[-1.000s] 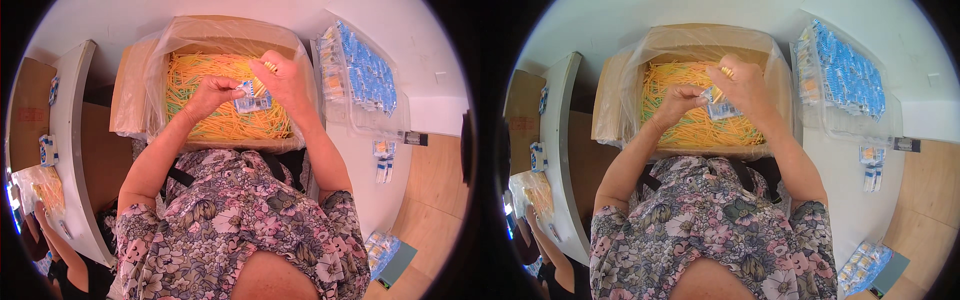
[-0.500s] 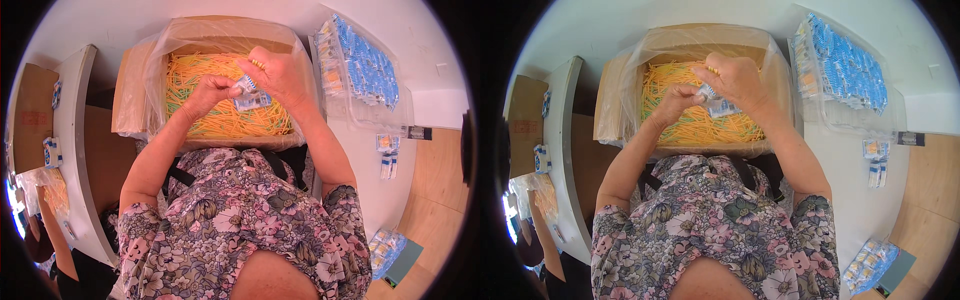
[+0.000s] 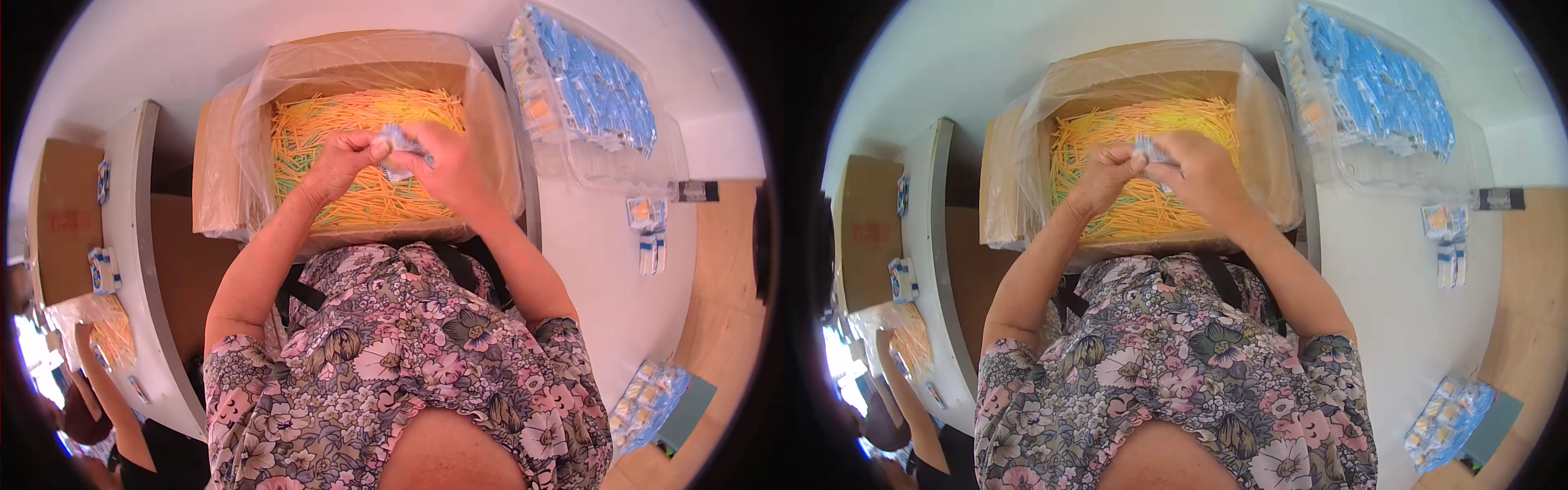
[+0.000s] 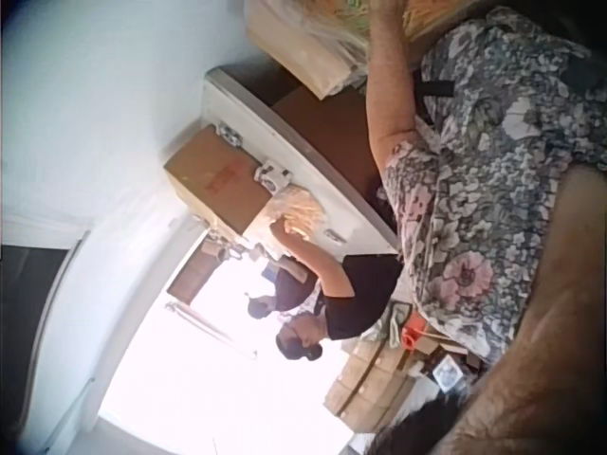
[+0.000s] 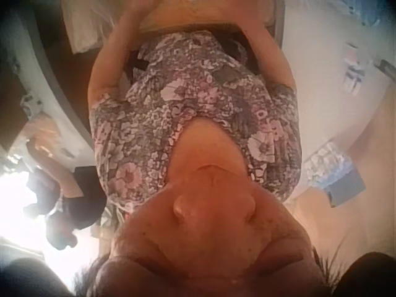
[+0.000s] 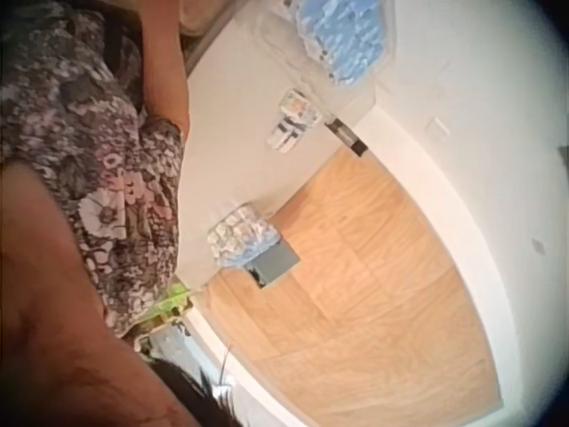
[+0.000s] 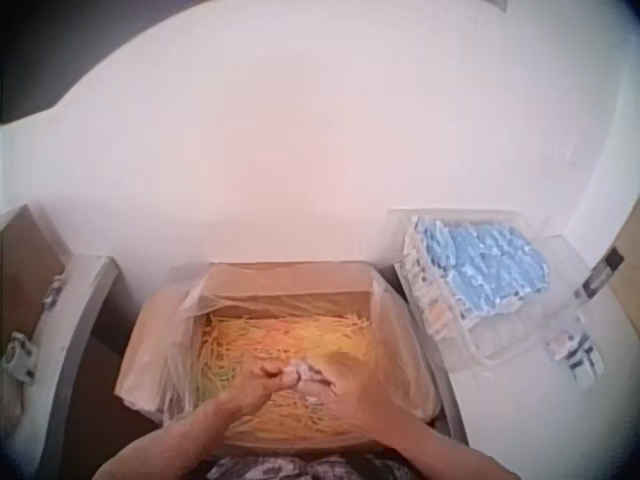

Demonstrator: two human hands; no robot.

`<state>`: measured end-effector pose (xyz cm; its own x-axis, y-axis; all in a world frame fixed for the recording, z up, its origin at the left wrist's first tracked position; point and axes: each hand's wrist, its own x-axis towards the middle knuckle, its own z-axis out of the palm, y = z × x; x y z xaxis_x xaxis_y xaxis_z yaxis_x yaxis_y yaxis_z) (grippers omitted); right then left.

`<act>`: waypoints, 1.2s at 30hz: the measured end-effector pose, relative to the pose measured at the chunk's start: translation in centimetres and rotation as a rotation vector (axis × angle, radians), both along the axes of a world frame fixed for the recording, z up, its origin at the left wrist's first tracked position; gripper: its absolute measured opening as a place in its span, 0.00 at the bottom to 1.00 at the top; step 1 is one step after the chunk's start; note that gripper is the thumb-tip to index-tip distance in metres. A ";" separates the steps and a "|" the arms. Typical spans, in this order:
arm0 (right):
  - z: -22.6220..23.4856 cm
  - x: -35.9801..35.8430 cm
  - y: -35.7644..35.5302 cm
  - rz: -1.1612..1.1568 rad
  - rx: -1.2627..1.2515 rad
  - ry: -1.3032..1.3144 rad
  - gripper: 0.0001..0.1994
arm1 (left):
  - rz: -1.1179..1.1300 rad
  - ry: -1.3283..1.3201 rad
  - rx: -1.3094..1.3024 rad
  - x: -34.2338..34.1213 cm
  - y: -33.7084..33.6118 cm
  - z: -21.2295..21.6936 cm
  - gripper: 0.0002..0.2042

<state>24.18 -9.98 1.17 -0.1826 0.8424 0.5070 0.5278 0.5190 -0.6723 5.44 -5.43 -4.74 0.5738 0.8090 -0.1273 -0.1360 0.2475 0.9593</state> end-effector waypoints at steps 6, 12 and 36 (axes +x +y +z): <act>3.7 10.8 -8.8 -0.123 -0.379 0.171 0.07 | -0.157 0.329 0.092 1.7 1.2 1.8 0.11; 4.6 25.1 -17.9 -0.609 -0.351 0.374 0.08 | -0.078 0.899 1.058 7.1 4.1 -3.7 0.19; 4.8 12.3 -11.0 -0.364 0.366 -0.368 0.09 | -0.039 0.145 0.221 4.7 1.7 0.4 0.07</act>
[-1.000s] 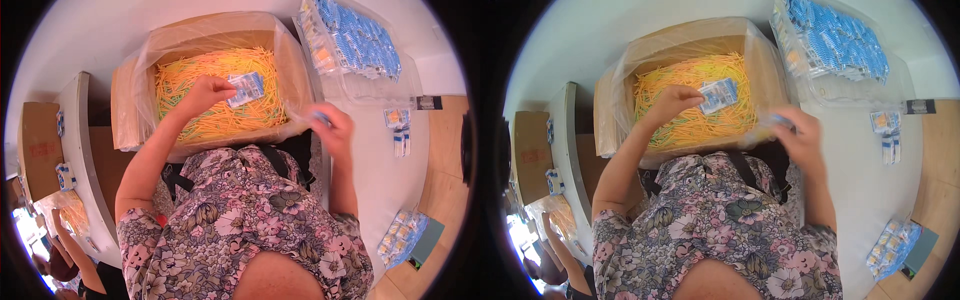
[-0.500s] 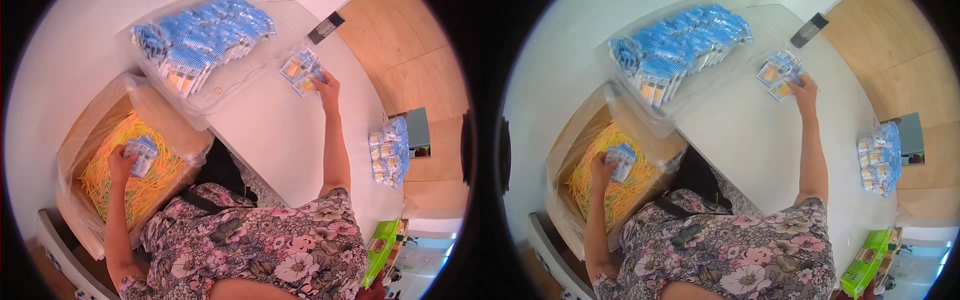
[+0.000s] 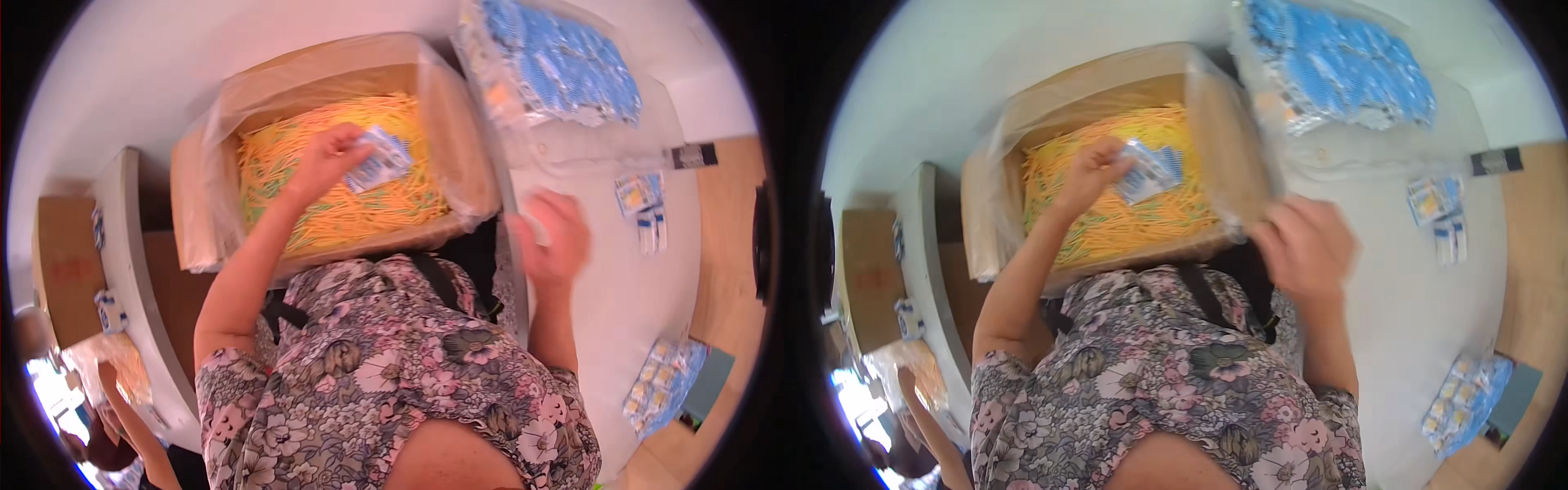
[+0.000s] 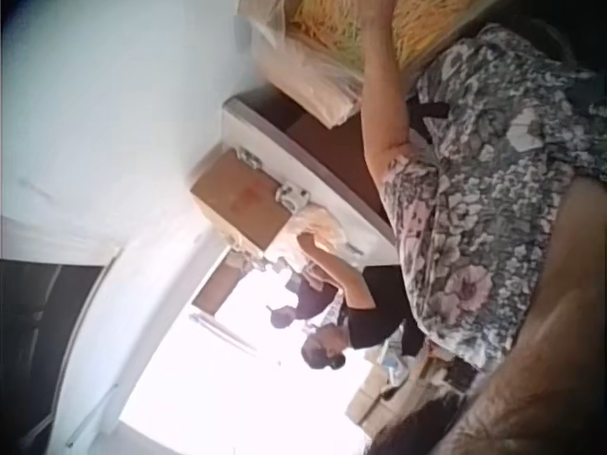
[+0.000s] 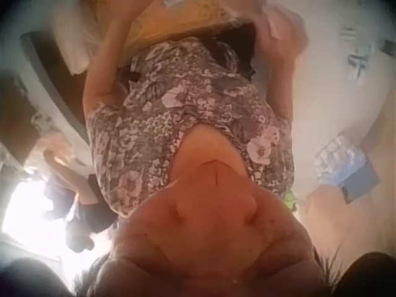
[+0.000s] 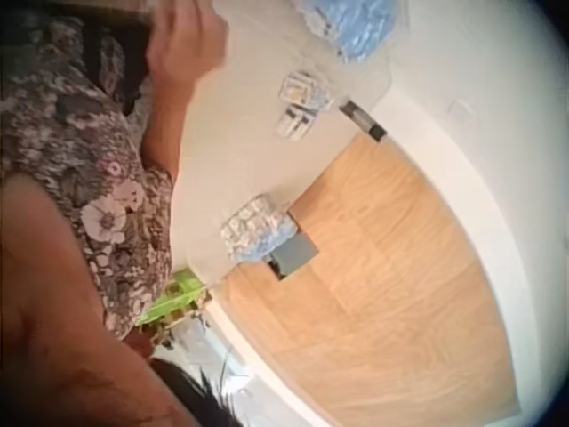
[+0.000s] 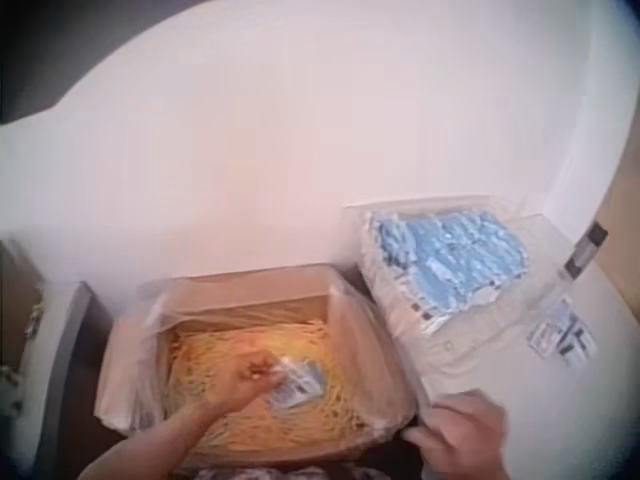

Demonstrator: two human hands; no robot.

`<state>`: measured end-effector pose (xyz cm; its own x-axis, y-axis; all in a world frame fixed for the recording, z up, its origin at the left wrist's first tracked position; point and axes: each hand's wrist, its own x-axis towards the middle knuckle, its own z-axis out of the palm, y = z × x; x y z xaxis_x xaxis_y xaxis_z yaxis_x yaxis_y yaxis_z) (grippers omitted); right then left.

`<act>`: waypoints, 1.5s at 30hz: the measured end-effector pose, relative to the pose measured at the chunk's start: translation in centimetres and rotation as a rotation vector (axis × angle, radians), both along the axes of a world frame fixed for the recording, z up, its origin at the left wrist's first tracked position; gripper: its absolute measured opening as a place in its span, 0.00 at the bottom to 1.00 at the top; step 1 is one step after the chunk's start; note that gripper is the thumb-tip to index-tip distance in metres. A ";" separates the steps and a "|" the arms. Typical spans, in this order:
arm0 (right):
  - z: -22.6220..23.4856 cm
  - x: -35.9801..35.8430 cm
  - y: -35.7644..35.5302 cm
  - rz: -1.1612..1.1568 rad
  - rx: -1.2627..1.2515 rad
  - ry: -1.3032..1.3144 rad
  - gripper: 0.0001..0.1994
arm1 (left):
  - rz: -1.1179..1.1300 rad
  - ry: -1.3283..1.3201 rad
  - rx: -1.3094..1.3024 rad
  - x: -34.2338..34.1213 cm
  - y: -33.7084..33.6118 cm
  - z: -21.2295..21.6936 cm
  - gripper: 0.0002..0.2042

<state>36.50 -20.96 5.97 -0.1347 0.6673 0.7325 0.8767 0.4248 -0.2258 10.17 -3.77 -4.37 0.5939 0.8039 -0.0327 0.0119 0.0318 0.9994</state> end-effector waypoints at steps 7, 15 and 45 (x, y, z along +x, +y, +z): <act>-4.6 -8.9 9.3 0.268 -0.672 0.266 0.07 | 0.047 -0.023 -0.074 -2.9 -3.8 3.4 0.06; -11.2 -18.2 22.0 0.553 -0.751 0.135 0.11 | 0.151 0.505 0.380 -11.8 -5.2 1.7 0.04; -13.8 -22.8 25.2 0.477 -1.259 0.360 0.10 | 0.272 0.305 0.280 -13.3 -4.0 0.0 0.04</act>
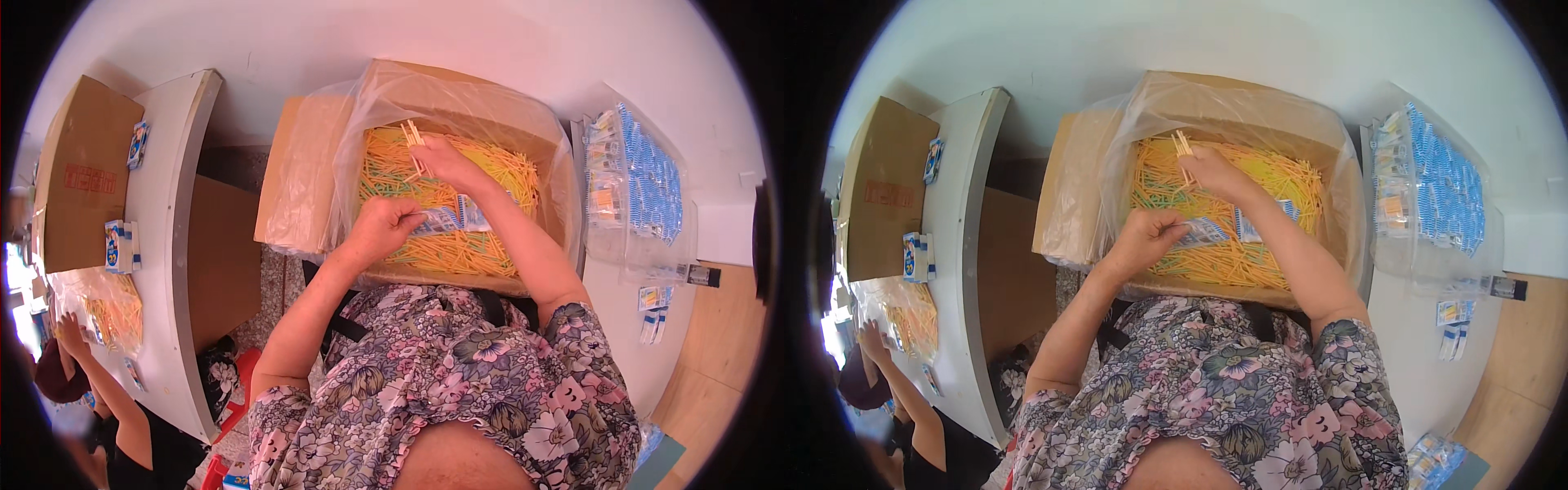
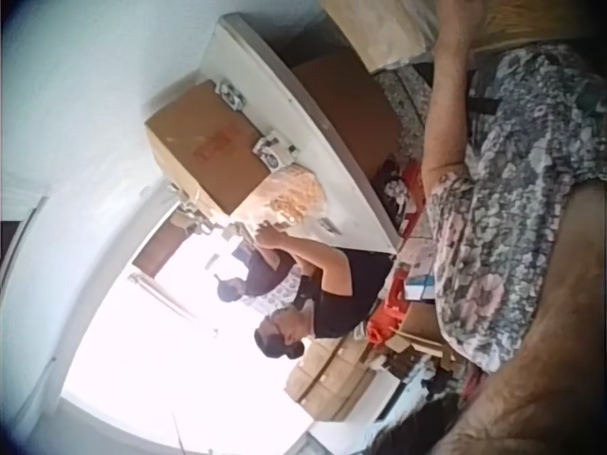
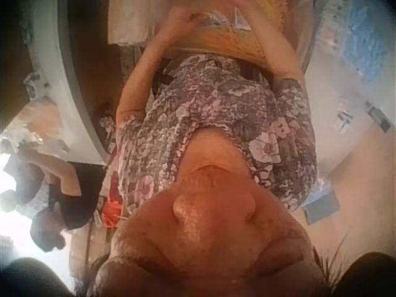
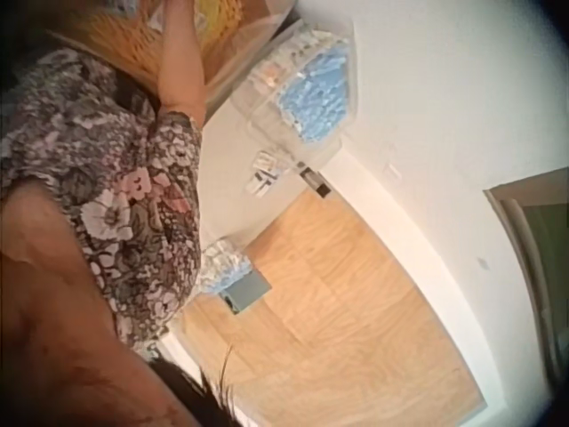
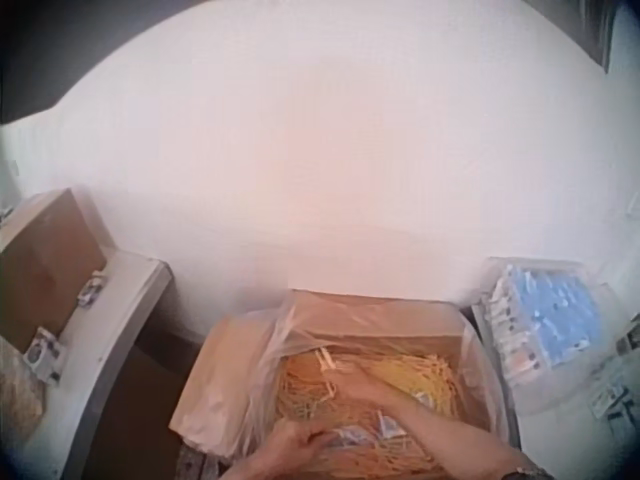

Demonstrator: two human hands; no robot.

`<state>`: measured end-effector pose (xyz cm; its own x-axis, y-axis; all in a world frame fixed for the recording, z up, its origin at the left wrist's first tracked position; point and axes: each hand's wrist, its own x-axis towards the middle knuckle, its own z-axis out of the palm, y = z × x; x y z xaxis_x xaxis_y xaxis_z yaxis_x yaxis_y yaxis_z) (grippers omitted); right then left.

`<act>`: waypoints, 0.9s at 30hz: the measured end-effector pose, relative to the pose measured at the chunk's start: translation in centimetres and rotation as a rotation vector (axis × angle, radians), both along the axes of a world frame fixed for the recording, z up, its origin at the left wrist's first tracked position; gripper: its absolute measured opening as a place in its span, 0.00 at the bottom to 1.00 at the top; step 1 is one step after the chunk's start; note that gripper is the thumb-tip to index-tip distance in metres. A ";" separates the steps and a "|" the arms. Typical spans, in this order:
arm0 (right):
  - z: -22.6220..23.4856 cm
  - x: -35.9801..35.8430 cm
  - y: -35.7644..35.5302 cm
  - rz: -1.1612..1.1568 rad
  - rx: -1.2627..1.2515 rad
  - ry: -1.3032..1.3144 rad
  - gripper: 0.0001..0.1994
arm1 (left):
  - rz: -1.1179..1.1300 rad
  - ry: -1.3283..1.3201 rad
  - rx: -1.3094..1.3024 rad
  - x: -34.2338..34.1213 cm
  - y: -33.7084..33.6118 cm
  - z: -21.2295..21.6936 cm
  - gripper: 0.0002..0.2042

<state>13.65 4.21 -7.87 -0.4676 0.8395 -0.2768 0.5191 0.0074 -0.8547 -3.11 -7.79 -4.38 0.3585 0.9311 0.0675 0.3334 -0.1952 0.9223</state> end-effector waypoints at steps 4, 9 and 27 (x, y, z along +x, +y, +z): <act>-0.7 -0.6 0.4 -0.317 -0.577 0.547 0.09 | 0.039 -0.034 -0.055 0.2 -0.1 0.2 0.05; -2.3 -2.5 1.0 -0.399 -0.619 0.679 0.08 | 0.051 -0.095 -0.089 0.4 0.0 -0.3 0.06; 2.8 -0.7 -2.0 -0.185 -0.739 1.053 0.11 | 0.033 -0.170 -0.278 0.0 -0.2 -1.0 0.07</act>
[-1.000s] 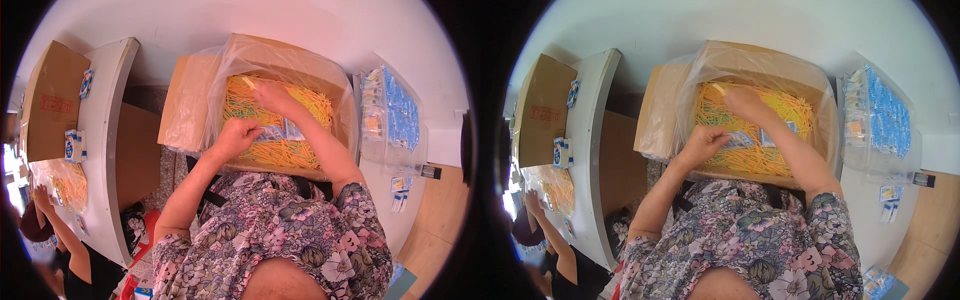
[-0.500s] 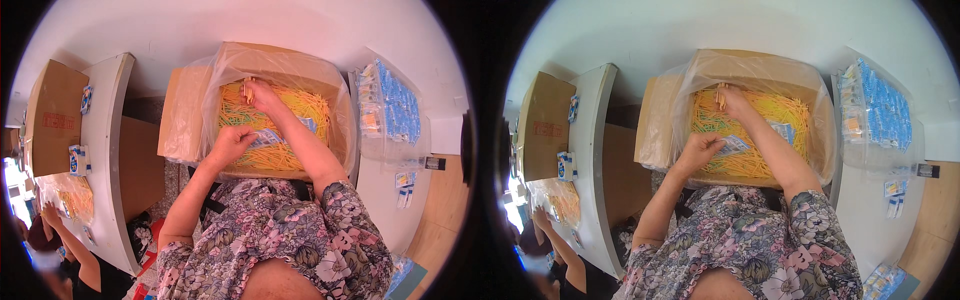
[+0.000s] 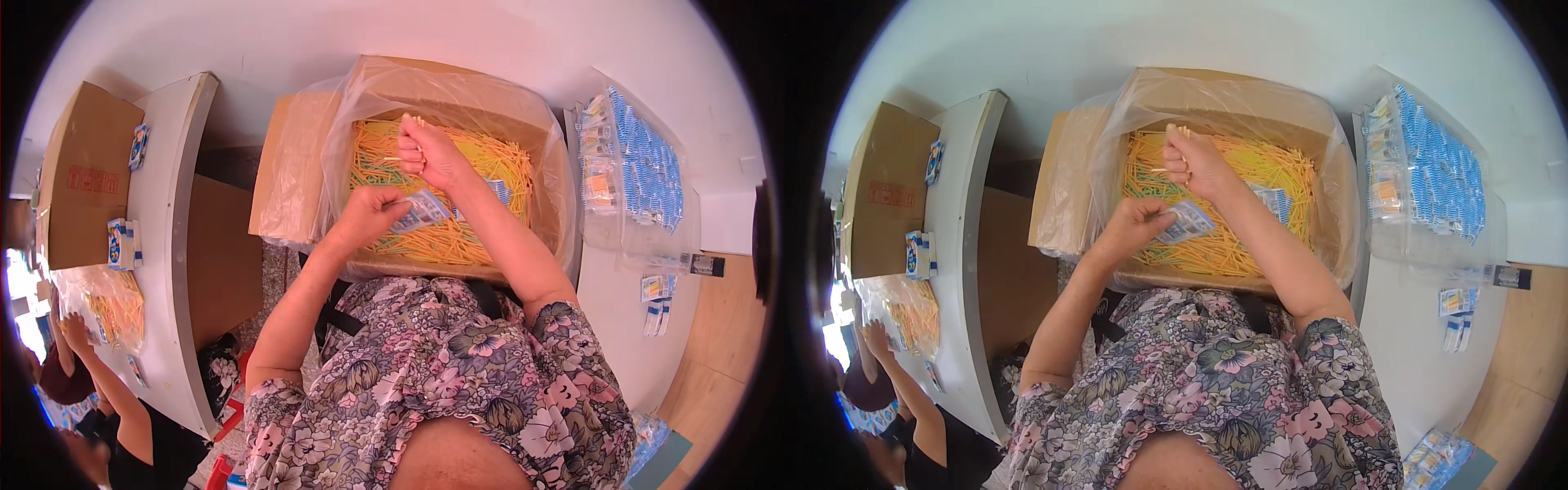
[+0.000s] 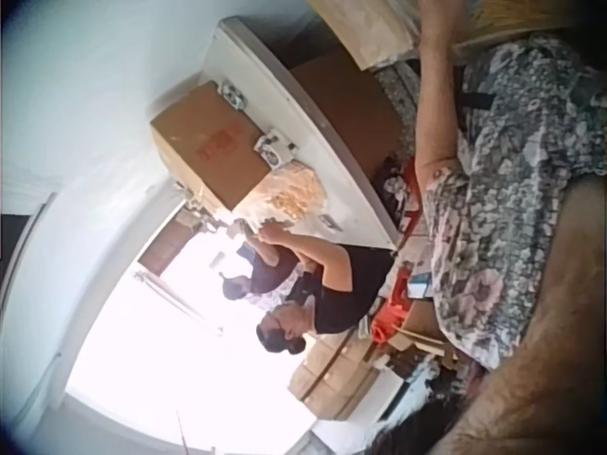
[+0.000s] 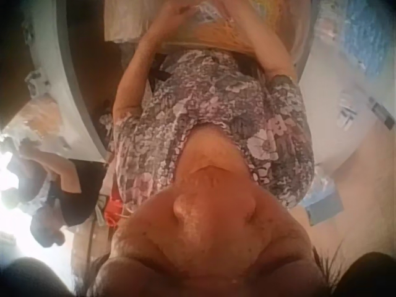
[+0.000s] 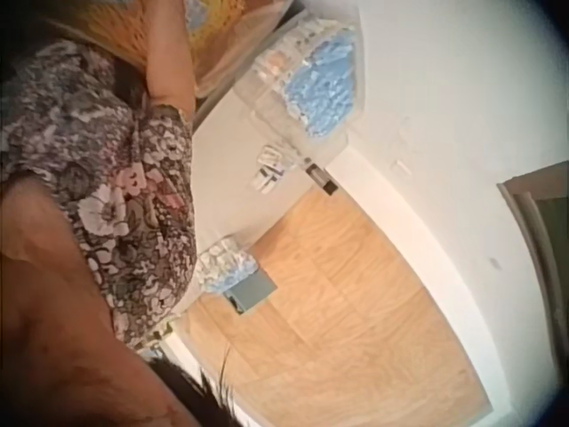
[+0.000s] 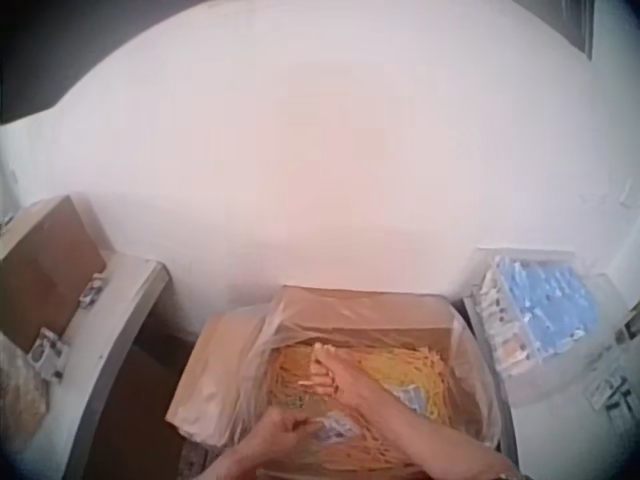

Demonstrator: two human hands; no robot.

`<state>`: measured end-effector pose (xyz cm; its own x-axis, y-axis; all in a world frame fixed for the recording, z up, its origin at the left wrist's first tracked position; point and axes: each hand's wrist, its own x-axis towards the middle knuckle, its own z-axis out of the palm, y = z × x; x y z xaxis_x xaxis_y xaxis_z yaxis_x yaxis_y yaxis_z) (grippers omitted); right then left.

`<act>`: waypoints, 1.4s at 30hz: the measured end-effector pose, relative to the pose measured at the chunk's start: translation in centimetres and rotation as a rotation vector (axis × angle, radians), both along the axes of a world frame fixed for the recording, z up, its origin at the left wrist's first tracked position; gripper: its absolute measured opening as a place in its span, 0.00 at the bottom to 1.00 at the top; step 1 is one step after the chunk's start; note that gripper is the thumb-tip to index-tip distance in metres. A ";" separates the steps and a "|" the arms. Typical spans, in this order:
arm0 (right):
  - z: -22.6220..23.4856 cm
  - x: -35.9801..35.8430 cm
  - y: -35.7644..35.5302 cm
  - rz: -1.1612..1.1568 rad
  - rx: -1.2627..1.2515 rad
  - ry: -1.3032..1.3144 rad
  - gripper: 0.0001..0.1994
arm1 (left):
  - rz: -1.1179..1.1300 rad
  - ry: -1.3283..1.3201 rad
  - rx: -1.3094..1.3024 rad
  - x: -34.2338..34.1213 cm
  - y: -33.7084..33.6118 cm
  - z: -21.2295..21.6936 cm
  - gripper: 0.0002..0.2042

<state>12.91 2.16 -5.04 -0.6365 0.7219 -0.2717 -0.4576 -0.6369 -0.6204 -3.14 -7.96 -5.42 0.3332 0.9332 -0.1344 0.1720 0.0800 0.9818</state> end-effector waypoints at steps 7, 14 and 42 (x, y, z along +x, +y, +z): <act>1.3 -0.1 -3.7 -0.107 0.133 -0.093 0.13 | 0.066 -0.372 -0.218 -0.9 0.5 1.1 0.07; 1.2 1.7 -6.0 -0.137 0.179 -0.163 0.11 | 0.012 -0.264 -0.217 -0.6 0.5 1.3 0.08; -6.2 1.4 3.7 -0.373 -0.025 -0.519 0.09 | 0.186 -0.638 -0.310 -1.0 1.3 1.4 0.09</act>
<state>14.33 5.86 -11.22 -0.1247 0.8589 -0.4967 -0.2950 -0.5101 -0.8079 -4.12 -6.68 -4.05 0.2749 0.9326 -0.2339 -0.4690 0.3424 0.8141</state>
